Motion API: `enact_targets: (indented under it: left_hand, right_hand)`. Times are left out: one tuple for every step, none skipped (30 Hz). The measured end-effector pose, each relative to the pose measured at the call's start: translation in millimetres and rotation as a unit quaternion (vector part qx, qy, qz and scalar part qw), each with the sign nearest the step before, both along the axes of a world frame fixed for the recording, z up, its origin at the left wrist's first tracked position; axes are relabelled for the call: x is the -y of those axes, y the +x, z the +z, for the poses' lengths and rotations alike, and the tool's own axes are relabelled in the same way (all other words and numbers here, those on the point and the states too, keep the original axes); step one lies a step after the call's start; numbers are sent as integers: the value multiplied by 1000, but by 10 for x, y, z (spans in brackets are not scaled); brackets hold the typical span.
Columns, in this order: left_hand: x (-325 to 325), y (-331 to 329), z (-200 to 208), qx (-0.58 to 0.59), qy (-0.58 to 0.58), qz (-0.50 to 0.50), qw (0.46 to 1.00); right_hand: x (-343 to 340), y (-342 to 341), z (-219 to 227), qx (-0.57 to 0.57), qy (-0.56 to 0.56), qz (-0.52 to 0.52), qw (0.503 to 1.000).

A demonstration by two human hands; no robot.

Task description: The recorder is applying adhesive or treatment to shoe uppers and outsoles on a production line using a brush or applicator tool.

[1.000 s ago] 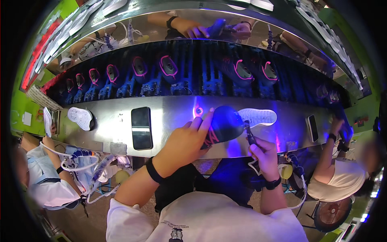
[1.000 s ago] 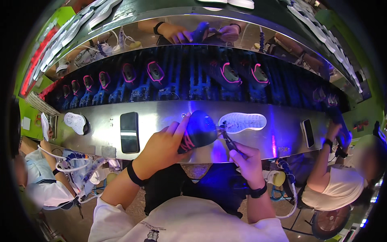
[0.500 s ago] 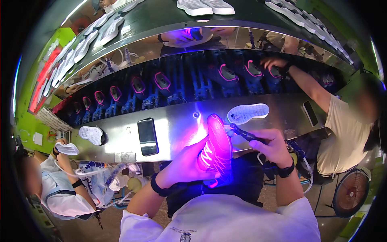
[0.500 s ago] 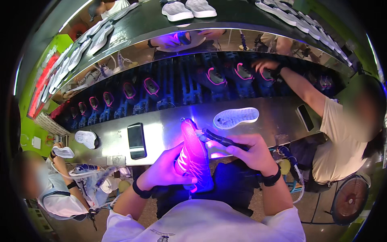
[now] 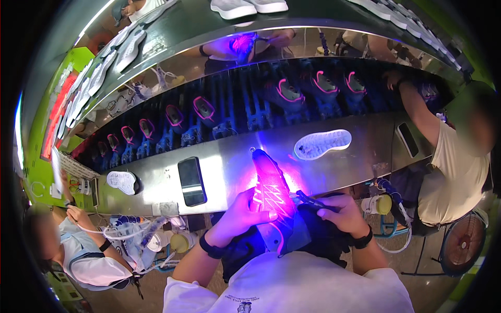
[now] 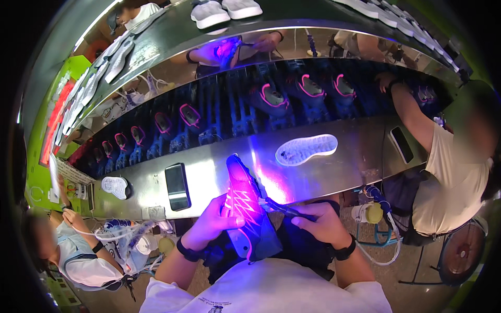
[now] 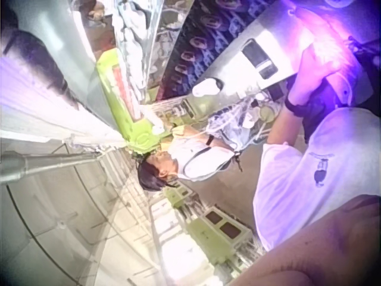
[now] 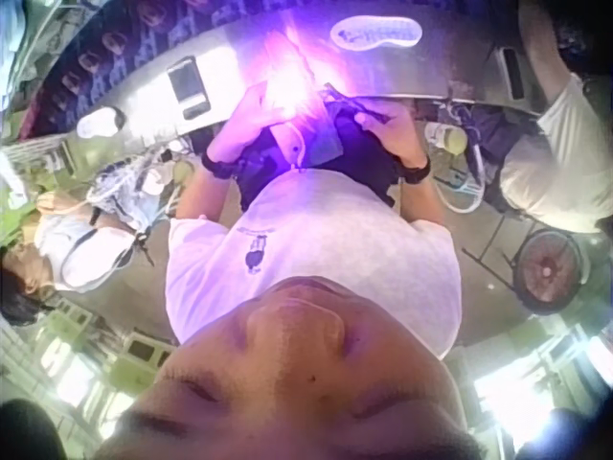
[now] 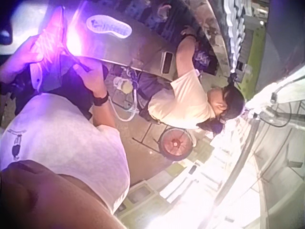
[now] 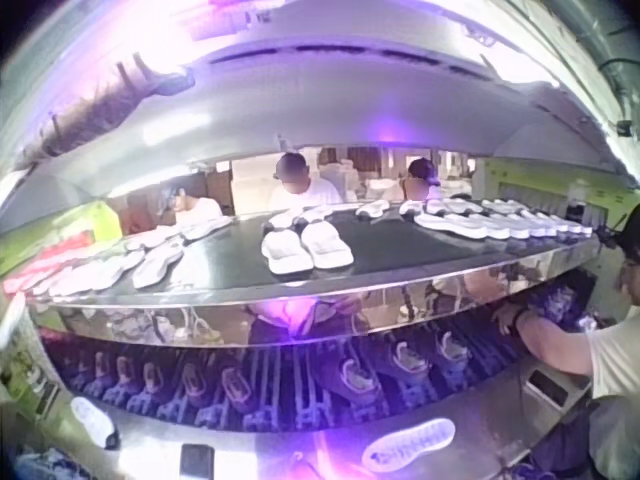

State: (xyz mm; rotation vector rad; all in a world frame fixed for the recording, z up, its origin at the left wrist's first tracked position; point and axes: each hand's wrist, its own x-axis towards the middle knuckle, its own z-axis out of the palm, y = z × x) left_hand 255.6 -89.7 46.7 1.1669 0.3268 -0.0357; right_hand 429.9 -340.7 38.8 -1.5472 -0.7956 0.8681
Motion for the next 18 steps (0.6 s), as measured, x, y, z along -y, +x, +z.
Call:
enact_targets:
  left_hand:
    - [17, 20, -11, 4, 15, 2, 1000]
    - [41, 43, -8, -1, 11, -3, 1000]
    - [75, 71, 9, -5, -3, 0, 1000]
    - [115, 115, 25, -7, -18, 3, 1000]
    - [141, 139, 40, -9, -24, -4, 1000]
    - [155, 152, 60, -12, -34, 7, 999]
    - [156, 153, 62, -15, -43, 19, 999]
    - [133, 141, 31, -16, -46, 26, 998]
    - [85, 110, -60, -4, -50, 30, 998]
    - [74, 117, -49, -7, -33, 34, 999]
    - [54, 134, -19, -11, -15, 39, 999]
    - [39, 142, 22, -4, 5, 47, 999]
    - [17, 131, 36, -5, 29, 55, 998]
    - [11, 106, 6, -3, 31, 67, 997]
    - [5, 98, -31, 1, 33, 77, 996]
    - [7, 95, -29, -1, 32, 84, 996]
    - [14, 95, -22, 4, 32, 95, 995]
    - [29, 91, -15, 9, 30, 105, 994]
  right_hand:
    - [12, 22, -23, -5, -4, -4, 1000]
    - [-16, 86, -27, 80, 3, -29, 996]
    - [-54, 141, 5, 165, 7, -56, 985]
    - [-122, 207, 62, 149, -4, -56, 987]
    - [-168, 221, 88, 148, -12, -61, 987]
    - [-217, 241, 119, 133, -21, -62, 989]
    - [-232, 242, 144, 118, -30, -62, 991]
    - [-213, 232, 169, 77, -43, -52, 995]
    - [-160, 246, 138, 77, -48, -46, 995]
    - [-67, 264, 61, 29, -48, -23, 998]
    - [21, 282, 16, -18, -49, 0, 999]
    - [82, 279, 72, -24, -52, 5, 998]
    - [114, 291, 172, -31, -73, 25, 997]
    - [143, 302, 226, -38, -93, 45, 994]
    - [188, 314, 222, -39, -94, 52, 993]
    - [243, 310, 212, -14, -90, 45, 995]
    - [275, 285, 208, 12, -86, 38, 995]
    - [295, 247, 259, -5, -92, 28, 995]
